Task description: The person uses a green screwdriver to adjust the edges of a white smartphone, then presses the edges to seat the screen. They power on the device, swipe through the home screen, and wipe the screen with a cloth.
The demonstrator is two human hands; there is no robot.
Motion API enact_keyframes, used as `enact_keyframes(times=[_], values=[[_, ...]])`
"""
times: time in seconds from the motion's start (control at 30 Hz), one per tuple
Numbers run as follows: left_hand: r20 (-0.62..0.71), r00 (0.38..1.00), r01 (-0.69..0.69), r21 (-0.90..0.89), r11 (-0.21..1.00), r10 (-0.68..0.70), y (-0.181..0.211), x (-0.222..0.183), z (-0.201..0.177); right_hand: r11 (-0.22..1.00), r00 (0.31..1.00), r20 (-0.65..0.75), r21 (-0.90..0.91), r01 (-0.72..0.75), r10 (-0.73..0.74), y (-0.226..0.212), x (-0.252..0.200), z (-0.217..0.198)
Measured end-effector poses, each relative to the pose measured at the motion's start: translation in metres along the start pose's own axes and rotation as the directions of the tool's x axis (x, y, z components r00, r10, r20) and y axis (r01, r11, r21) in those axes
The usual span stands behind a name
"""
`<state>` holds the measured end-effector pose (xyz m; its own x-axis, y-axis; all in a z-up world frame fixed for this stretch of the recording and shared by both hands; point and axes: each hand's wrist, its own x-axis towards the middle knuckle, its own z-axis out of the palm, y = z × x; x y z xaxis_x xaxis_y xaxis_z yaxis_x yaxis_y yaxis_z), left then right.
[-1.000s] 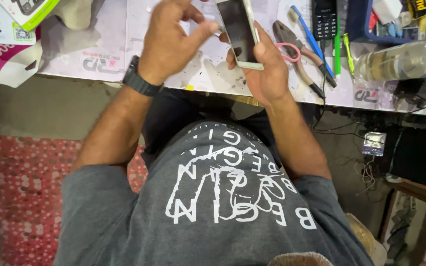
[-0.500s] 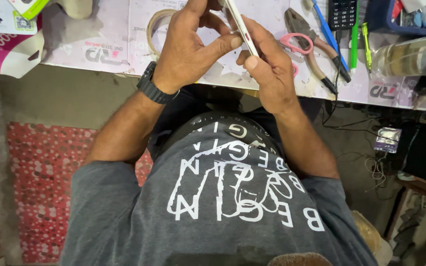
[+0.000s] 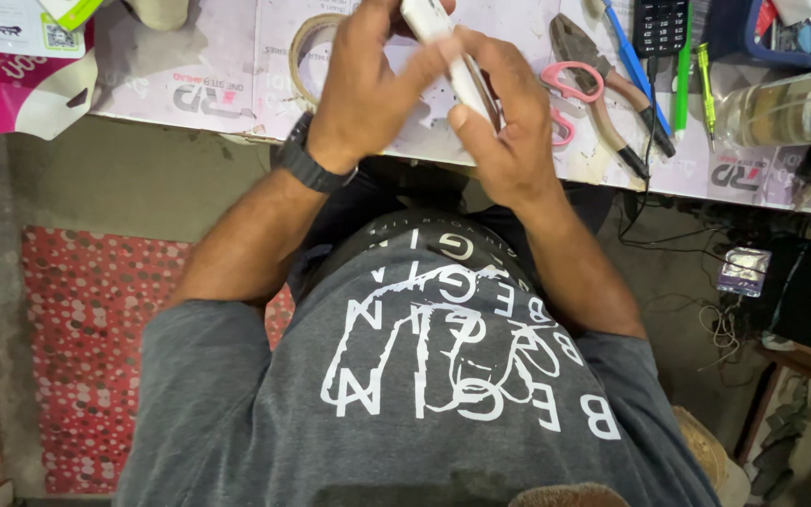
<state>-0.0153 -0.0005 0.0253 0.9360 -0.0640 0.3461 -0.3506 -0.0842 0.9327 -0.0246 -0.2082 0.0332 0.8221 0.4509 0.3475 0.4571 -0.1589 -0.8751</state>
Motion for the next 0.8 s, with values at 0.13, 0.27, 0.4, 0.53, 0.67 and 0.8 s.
enact_keyframes(times=[0.13,0.27,0.4,0.53,0.67,0.8], values=[[-0.055,0.980,0.190,-0.031,0.981,-0.191,0.000,0.012,-0.020,0.558,0.954,0.204,0.776,-0.294,0.219,0.022,0.001,-0.001],[-0.077,0.997,0.017,0.526,0.851,0.027,0.001,-0.002,-0.049,0.205,0.903,0.329,0.898,-0.390,0.276,0.038,0.003,-0.010],[0.156,0.971,-0.237,0.652,0.720,0.179,0.001,-0.018,-0.067,0.136,0.880,0.340,0.906,-0.402,0.332,0.049,0.006,-0.014],[0.251,0.956,-0.287,0.701,0.653,0.152,-0.007,-0.033,-0.074,0.154,0.911,0.324,0.917,-0.369,0.254,0.056,0.008,-0.016],[0.241,0.964,-0.254,0.717,0.649,0.112,-0.021,-0.040,-0.082,0.124,0.894,0.329,0.916,-0.380,0.305,0.059,0.010,-0.016],[0.150,0.985,-0.172,0.751,0.637,0.089,-0.028,-0.039,-0.084,0.138,0.886,0.314,0.916,-0.378,0.341,0.061,0.011,-0.018]])
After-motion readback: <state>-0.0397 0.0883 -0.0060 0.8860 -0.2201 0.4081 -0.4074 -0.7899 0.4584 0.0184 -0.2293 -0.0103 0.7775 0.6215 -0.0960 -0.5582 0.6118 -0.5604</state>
